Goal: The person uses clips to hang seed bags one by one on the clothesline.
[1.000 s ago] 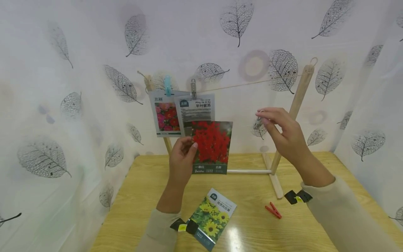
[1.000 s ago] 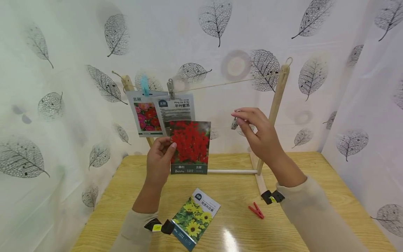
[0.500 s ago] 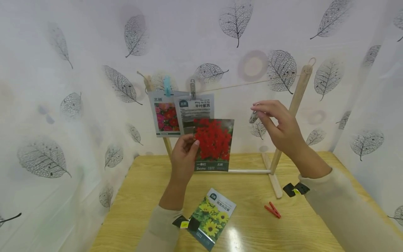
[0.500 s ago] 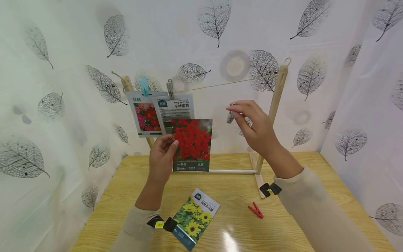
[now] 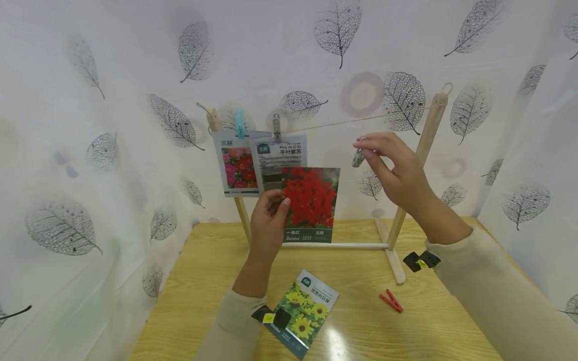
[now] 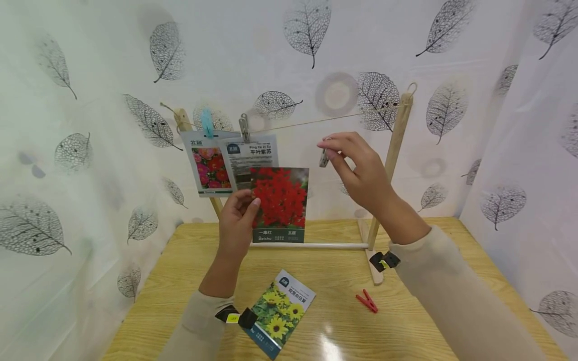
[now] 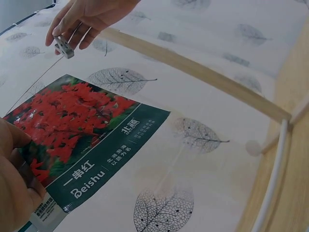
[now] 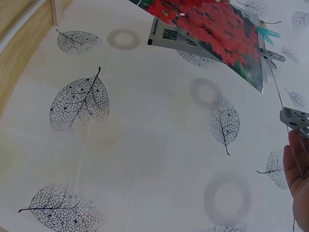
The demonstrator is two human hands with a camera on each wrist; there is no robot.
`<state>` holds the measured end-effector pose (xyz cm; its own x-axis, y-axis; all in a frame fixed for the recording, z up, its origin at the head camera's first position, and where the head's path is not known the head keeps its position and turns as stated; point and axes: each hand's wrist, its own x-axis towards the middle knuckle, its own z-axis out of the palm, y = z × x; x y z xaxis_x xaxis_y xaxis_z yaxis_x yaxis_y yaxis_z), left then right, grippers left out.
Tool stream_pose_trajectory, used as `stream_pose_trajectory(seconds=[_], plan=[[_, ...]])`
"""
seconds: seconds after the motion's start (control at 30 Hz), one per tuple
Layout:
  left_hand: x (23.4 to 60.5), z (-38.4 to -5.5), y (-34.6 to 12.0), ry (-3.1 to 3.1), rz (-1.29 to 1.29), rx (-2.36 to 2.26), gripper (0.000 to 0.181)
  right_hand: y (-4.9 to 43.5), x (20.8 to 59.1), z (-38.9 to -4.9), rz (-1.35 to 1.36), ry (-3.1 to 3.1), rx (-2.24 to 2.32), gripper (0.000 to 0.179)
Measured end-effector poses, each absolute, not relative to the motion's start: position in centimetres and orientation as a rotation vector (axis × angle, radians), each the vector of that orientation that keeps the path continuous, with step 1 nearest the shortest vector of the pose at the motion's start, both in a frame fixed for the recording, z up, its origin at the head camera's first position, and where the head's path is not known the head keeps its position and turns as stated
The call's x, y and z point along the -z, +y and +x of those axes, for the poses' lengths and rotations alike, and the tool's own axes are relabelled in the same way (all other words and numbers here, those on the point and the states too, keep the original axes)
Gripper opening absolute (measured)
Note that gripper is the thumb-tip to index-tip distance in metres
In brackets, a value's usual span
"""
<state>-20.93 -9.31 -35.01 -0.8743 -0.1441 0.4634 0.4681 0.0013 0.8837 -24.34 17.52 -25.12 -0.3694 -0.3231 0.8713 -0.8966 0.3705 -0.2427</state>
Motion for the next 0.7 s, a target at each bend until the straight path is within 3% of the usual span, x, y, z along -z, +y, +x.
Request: stream_pose_trajectory(seconds=[0.7], plan=[[34.5,-21.9,-8.8,-1.860,-0.343,1.860,0.023,15.8,22.8,-24.9,1.065,-1.841,-0.922,0.029]])
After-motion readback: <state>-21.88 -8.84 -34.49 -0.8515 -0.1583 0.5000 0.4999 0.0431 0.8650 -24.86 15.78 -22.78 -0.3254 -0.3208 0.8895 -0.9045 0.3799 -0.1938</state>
